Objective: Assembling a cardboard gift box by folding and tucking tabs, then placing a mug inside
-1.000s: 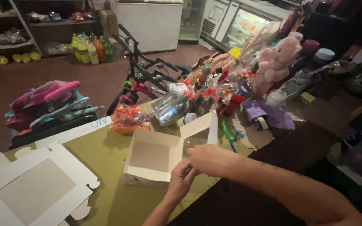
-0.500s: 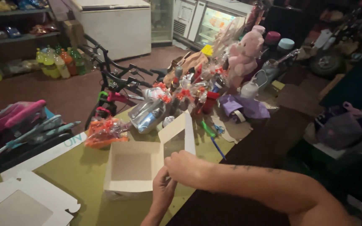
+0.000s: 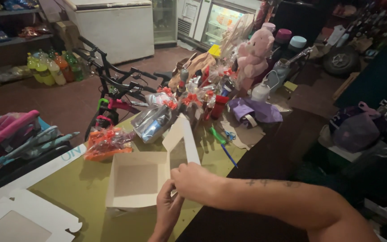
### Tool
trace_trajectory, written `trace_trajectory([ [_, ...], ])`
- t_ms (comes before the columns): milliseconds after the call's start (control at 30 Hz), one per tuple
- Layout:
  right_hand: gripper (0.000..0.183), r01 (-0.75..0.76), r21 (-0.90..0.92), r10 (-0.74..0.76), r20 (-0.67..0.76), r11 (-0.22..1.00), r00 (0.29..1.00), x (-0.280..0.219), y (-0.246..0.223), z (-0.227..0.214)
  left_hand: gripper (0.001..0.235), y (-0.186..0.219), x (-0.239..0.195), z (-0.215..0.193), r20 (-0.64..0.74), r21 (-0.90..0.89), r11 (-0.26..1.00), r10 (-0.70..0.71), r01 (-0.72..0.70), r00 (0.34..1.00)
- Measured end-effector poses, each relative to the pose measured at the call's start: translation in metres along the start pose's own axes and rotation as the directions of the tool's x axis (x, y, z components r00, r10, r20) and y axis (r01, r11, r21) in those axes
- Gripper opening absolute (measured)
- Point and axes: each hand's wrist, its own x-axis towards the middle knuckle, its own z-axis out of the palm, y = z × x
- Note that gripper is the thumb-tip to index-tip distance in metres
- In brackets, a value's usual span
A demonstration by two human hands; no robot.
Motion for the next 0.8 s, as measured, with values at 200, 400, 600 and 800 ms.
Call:
trace_trajectory([
  [200, 0.025, 0.110, 0.316, -0.047, -0.200, 0.942, 0.979, 0.002, 0.035, 0.007, 0.009, 0.006, 0.005, -0.004, -0.040, 0.028, 1.000, 0.005, -0.004, 0.999],
  [400, 0.014, 0.163, 0.513, -0.050, -0.227, 0.843, 0.973, 0.021, 0.065, 0.030, 0.014, -0.007, 0.010, -0.006, -0.055, -0.123, 0.991, -0.057, 0.050, 0.997],
  [600, 0.012, 0.208, 0.521, -0.146, -0.158, 0.828, 0.977, 0.019, 0.073, 0.021, 0.004, -0.012, 0.012, -0.004, -0.003, -0.211, 0.974, -0.085, 0.082, 0.996],
  [800, 0.019, 0.190, 0.427, -0.179, -0.067, 0.884, 0.982, 0.029, 0.064, 0.019, 0.002, -0.003, 0.011, -0.002, 0.017, -0.230, 0.965, -0.127, 0.127, 0.992],
])
